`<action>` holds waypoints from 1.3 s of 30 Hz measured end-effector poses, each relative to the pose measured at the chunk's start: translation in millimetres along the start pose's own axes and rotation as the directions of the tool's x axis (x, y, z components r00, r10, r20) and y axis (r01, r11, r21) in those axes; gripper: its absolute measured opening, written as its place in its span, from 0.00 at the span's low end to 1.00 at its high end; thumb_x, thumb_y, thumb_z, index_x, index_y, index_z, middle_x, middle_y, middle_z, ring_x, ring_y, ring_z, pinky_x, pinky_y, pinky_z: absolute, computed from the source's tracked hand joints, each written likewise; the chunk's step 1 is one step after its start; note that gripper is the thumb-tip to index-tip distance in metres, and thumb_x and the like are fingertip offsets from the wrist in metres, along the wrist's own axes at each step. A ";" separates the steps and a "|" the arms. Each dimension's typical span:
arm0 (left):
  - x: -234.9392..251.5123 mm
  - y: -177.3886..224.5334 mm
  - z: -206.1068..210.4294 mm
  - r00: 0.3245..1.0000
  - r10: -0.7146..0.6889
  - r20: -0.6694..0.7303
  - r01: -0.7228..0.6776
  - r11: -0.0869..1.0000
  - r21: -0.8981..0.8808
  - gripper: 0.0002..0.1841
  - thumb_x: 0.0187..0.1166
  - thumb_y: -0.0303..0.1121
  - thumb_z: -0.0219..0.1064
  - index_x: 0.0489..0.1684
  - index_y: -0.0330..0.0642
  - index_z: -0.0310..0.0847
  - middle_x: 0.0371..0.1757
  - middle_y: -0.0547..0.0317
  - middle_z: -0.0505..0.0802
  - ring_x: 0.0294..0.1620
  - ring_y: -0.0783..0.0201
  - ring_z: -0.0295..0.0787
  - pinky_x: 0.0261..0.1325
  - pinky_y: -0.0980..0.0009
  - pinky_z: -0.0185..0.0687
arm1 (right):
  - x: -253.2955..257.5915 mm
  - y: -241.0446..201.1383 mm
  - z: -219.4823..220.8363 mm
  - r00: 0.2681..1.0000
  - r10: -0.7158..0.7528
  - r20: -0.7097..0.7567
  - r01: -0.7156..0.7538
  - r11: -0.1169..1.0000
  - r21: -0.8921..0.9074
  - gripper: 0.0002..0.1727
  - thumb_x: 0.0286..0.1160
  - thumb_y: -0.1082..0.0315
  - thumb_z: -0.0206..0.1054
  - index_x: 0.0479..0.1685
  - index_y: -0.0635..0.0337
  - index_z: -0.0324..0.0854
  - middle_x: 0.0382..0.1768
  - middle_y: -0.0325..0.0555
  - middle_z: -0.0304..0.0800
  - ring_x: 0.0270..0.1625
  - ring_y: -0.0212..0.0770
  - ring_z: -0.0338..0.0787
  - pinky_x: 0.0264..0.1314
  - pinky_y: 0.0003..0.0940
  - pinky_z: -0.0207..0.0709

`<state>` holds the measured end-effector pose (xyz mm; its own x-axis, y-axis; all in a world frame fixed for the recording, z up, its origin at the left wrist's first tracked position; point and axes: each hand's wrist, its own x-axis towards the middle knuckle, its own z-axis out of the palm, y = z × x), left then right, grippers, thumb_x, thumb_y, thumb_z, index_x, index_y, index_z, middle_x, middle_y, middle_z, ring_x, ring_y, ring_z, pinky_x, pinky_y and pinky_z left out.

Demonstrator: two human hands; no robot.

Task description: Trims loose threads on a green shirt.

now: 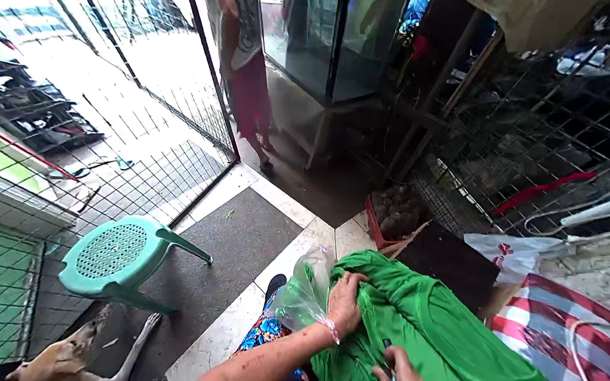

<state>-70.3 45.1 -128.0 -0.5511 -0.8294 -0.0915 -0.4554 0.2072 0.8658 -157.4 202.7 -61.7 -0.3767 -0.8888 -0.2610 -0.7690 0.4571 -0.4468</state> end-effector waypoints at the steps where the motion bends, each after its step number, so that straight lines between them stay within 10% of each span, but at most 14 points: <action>1: -1.7 4.2 -1.8 1.000 -0.007 0.019 0.008 1.000 -0.007 0.21 0.80 0.23 0.58 0.72 0.36 0.79 0.68 0.35 0.86 0.68 0.39 0.85 0.69 0.42 0.78 | -2.7 -3.3 -0.9 1.000 -0.007 -0.016 0.007 0.999 -0.035 0.21 0.76 0.66 0.70 0.62 0.73 0.82 0.43 0.69 0.93 0.43 0.72 0.93 0.45 0.73 0.81; 7: 11.6 29.9 -4.5 0.948 -0.197 0.250 0.142 0.965 0.223 0.33 0.79 0.25 0.63 0.88 0.44 0.64 0.67 0.32 0.87 0.68 0.32 0.85 0.69 0.34 0.74 | -7.2 8.7 -18.7 0.799 -0.233 -0.554 0.155 0.971 -0.185 0.12 0.60 0.80 0.70 0.43 0.74 0.87 0.30 0.61 0.92 0.26 0.56 0.92 0.27 0.51 0.83; 11: -4.4 8.2 -2.1 0.984 0.013 0.175 -0.038 0.990 0.139 0.35 0.70 0.20 0.71 0.83 0.38 0.67 0.53 0.30 0.90 0.53 0.29 0.89 0.55 0.30 0.79 | -23.2 41.8 -46.5 0.709 -0.251 -0.659 0.108 0.962 -0.251 0.09 0.67 0.79 0.64 0.39 0.74 0.88 0.30 0.61 0.91 0.27 0.53 0.91 0.29 0.45 0.82; 16: -40.4 -24.2 -9.9 0.879 0.476 0.026 -0.472 0.861 0.192 0.19 0.59 0.16 0.72 0.53 0.28 0.85 0.40 0.37 0.93 0.38 0.39 0.93 0.43 0.41 0.86 | -49.2 74.4 -28.0 0.842 -0.175 -0.510 0.108 0.981 -0.158 0.09 0.65 0.79 0.65 0.39 0.71 0.89 0.31 0.59 0.93 0.30 0.54 0.93 0.32 0.49 0.84; 24: -45.1 -74.6 -22.6 0.870 0.403 0.283 -0.432 0.900 0.048 0.25 0.83 0.50 0.57 0.59 0.40 0.90 0.48 0.43 0.89 0.44 0.51 0.87 0.48 0.49 0.82 | -32.8 63.5 -33.7 0.980 -0.001 -0.198 -0.009 0.999 -0.051 0.12 0.75 0.68 0.73 0.34 0.73 0.88 0.32 0.65 0.92 0.38 0.66 0.93 0.41 0.67 0.79; 30: -36.1 -11.2 -13.8 0.867 0.495 0.051 -0.496 0.868 0.004 0.12 0.81 0.30 0.64 0.48 0.30 0.90 0.46 0.41 0.88 0.41 0.56 0.86 0.48 0.63 0.85 | -7.2 47.8 -23.1 0.989 0.034 -0.143 -0.009 0.985 0.175 0.13 0.69 0.79 0.73 0.51 0.72 0.82 0.46 0.64 0.89 0.43 0.60 0.92 0.44 0.60 0.82; 39: -29.2 10.2 27.6 0.811 0.447 0.377 -0.403 0.895 -0.193 0.06 0.77 0.28 0.71 0.38 0.34 0.92 0.38 0.51 0.92 0.40 0.62 0.88 0.49 0.64 0.84 | -16.2 55.9 -14.2 0.973 0.101 -0.210 -0.032 0.951 0.309 0.15 0.69 0.78 0.71 0.54 0.71 0.80 0.41 0.59 0.89 0.41 0.53 0.90 0.43 0.53 0.83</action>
<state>-78.2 85.7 -130.1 -0.9143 -0.3846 0.1270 -0.0505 0.4192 0.9065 -201.7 242.2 -70.3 -0.5522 -0.8251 -0.1193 -0.5594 0.4728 -0.6809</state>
